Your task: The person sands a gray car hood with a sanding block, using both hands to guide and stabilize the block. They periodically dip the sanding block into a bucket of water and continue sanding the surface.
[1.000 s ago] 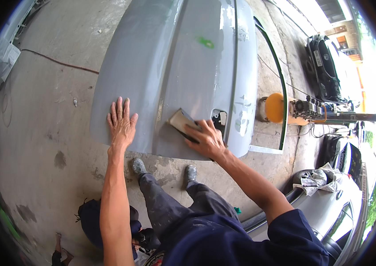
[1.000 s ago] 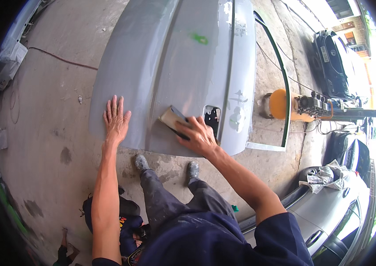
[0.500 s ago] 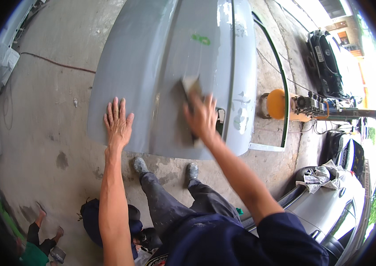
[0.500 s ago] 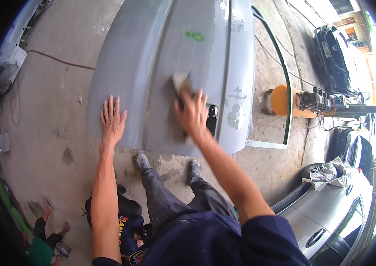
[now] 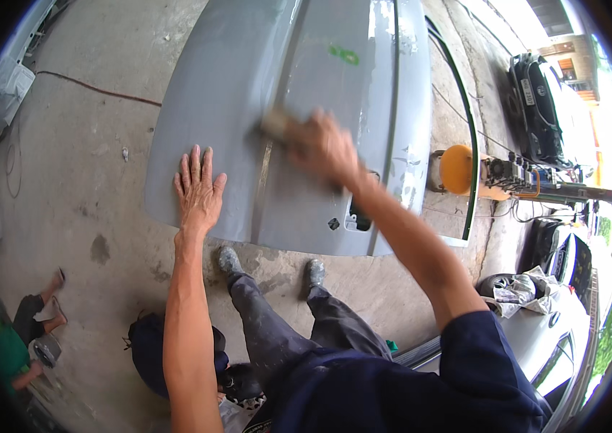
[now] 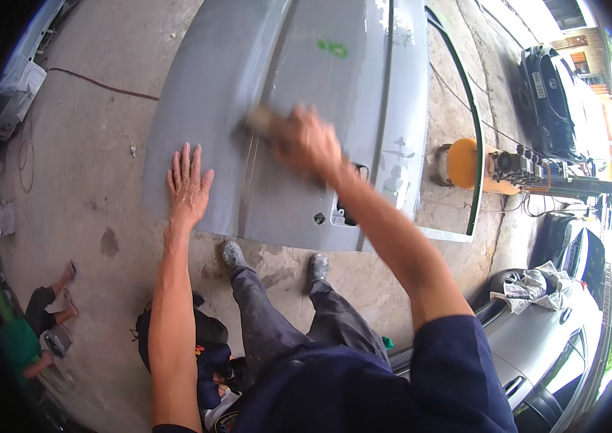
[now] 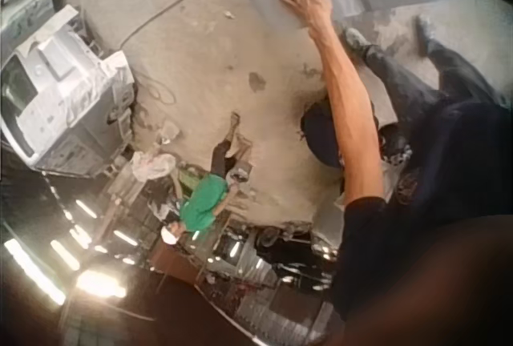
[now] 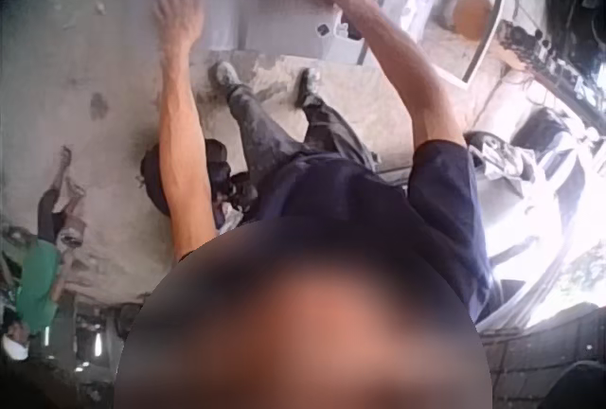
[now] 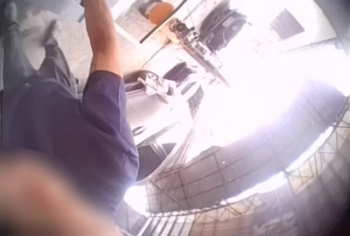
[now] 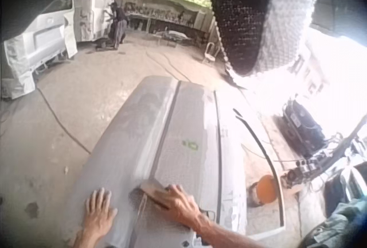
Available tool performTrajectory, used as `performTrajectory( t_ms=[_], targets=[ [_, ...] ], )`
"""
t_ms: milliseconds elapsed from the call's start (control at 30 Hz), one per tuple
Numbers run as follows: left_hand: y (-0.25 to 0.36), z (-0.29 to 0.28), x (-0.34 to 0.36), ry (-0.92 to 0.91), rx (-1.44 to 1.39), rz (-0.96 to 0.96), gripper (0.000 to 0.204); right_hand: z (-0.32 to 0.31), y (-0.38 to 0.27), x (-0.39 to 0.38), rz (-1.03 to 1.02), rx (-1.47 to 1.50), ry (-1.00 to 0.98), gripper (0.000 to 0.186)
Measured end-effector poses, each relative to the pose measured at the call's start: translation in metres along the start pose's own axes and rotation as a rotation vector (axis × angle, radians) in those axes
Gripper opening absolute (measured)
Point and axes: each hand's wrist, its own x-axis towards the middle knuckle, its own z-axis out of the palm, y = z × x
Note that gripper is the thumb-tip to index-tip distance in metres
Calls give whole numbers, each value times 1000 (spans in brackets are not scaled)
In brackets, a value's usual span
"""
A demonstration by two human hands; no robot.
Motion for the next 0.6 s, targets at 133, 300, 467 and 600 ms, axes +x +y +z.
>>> performTrajectory(
  t_ms=[133, 300, 467, 600],
  targets=[
    [3, -5, 4, 0, 15, 7, 75, -31, -62, -116, -101, 97, -415, 62],
    [-8, 13, 7, 37, 50, 6, 79, -2, 49, 27, 146, -78, -2, 63],
    [-13, 9, 3, -9, -18, -2, 83, 12, 101, 122, 350, -165, 106, 51],
    [14, -11, 4, -68, 64, -76, 77, -10, 43, 83, 398, -107, 111, 49]
  ],
)
